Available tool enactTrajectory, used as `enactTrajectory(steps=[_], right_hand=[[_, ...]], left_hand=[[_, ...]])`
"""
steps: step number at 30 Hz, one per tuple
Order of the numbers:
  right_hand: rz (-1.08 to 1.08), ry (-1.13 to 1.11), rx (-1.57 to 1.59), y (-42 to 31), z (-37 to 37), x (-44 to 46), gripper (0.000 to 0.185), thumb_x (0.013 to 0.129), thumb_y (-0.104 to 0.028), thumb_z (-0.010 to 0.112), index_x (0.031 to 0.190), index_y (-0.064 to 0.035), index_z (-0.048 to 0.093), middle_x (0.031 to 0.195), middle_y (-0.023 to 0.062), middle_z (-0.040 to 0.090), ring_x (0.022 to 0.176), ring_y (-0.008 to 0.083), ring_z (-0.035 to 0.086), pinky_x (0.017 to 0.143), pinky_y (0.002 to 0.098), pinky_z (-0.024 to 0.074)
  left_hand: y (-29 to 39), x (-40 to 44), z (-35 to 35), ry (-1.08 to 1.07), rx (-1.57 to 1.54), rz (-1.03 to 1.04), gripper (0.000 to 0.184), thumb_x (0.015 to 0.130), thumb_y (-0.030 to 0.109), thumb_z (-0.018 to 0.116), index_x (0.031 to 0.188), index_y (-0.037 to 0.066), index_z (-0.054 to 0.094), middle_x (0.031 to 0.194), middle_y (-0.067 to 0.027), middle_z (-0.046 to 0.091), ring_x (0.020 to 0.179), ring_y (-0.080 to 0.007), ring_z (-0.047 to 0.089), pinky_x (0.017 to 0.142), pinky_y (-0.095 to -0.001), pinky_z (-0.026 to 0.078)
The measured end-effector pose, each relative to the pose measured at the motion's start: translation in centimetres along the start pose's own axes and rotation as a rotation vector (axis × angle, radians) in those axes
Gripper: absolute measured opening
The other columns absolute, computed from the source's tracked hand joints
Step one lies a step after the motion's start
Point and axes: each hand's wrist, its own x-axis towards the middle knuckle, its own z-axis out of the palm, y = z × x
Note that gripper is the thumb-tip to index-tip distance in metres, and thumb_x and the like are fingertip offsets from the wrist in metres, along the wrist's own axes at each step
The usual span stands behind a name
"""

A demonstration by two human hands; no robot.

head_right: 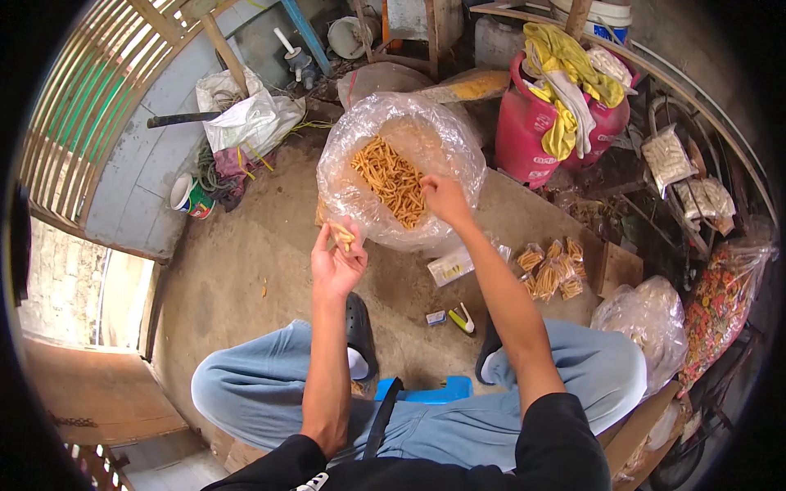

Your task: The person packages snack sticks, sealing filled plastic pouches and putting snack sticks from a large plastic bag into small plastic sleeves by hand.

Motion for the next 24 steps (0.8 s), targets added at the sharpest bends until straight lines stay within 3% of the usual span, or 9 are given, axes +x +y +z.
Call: enactTrajectory(steps=[2,5,9,11,15,17,21,23,24], right_hand=[[-0.029,-0.088,-0.185,1.4,2.1,1.0,0.027,0.080,-0.007,0.052,0.101,-0.0049,0.067,0.090,0.0170,0.068,0.084,0.0299,0.066,0.075,0.0376,0.0493],[-0.055,-0.174,-0.408,2.5,4.4,2.5,0.027,0.079,-0.002,0.052,0.100,-0.0059,0.068,0.092,0.0164,0.068,0.085,0.0327,0.064,0.077,0.0383,0.0490],[-0.054,-0.307,-0.564,4.5,7.1,4.3,0.033,0.077,0.000,0.050,0.104,-0.0101,0.067,0.102,0.0124,0.067,0.094,0.0320,0.062,0.080,0.0393,0.0496],[-0.280,-0.389,-0.688,6.9,8.3,5.1,0.039,0.074,0.000,0.052,0.108,-0.0132,0.066,0.111,0.0074,0.064,0.102,0.0277,0.061,0.081,0.0389,0.0503],[-0.439,-0.490,-0.726,6.9,8.1,5.1,0.038,0.072,-0.002,0.054,0.107,-0.0151,0.065,0.110,0.0033,0.061,0.105,0.0240,0.059,0.080,0.0379,0.0509],[-0.494,-0.529,-0.809,6.9,8.3,5.3,0.029,0.073,-0.004,0.056,0.098,-0.0144,0.066,0.101,0.0029,0.061,0.100,0.0231,0.061,0.076,0.0385,0.0515],[-0.525,-0.455,-0.898,6.7,8.6,5.1,0.018,0.074,-0.006,0.056,0.088,-0.0113,0.066,0.098,0.0042,0.060,0.094,0.0233,0.062,0.072,0.0402,0.0513],[-0.278,-0.561,-0.848,5.8,8.2,5.1,0.019,0.076,-0.004,0.058,0.090,-0.0095,0.068,0.099,0.0069,0.063,0.090,0.0246,0.064,0.072,0.0382,0.0512],[-0.284,-0.572,-0.849,5.4,7.9,5.2,0.019,0.076,-0.004,0.058,0.090,-0.0095,0.068,0.099,0.0069,0.063,0.090,0.0246,0.064,0.072,0.0382,0.0512]], left_hand=[[0.0,0.1,0.1,0.013,-0.010,0.019,0.030,0.095,0.040,0.046,0.108,0.016,0.059,0.111,0.0015,0.065,0.095,-0.0186,0.063,0.064,-0.0331,0.052],[0.2,0.1,0.3,0.017,-0.029,0.029,0.031,0.096,0.039,0.045,0.111,0.015,0.058,0.110,0.0015,0.065,0.095,-0.0191,0.063,0.065,-0.0333,0.052],[0.4,0.4,0.2,0.008,-0.067,0.025,0.032,0.096,0.038,0.045,0.113,0.014,0.057,0.110,0.0009,0.065,0.094,-0.0195,0.063,0.066,-0.0339,0.052],[0.4,0.7,0.4,0.006,-0.066,0.025,0.035,0.095,0.038,0.045,0.115,0.012,0.057,0.107,-0.0003,0.065,0.095,-0.0185,0.062,0.067,-0.0328,0.051],[0.5,1.5,0.1,-0.003,-0.061,0.023,0.038,0.095,0.038,0.045,0.117,0.009,0.056,0.102,-0.0012,0.064,0.095,-0.0171,0.061,0.068,-0.0322,0.051],[0.6,1.7,-0.2,0.000,-0.061,0.023,0.038,0.095,0.038,0.045,0.118,0.009,0.056,0.102,-0.0010,0.064,0.095,-0.0170,0.061,0.068,-0.0321,0.051],[0.6,1.9,-0.1,-0.014,-0.064,0.027,0.038,0.095,0.038,0.045,0.117,0.009,0.056,0.102,-0.0012,0.065,0.095,-0.0171,0.061,0.068,-0.0317,0.051],[0.6,1.7,0.1,0.005,-0.085,0.023,0.033,0.095,0.037,0.046,0.113,0.012,0.057,0.106,-0.0006,0.065,0.093,-0.0182,0.063,0.066,-0.0324,0.052],[0.7,1.5,0.1,0.027,-0.101,0.017,0.028,0.095,0.036,0.047,0.109,0.015,0.058,0.110,0.0000,0.065,0.091,-0.0193,0.064,0.063,-0.0330,0.054]])
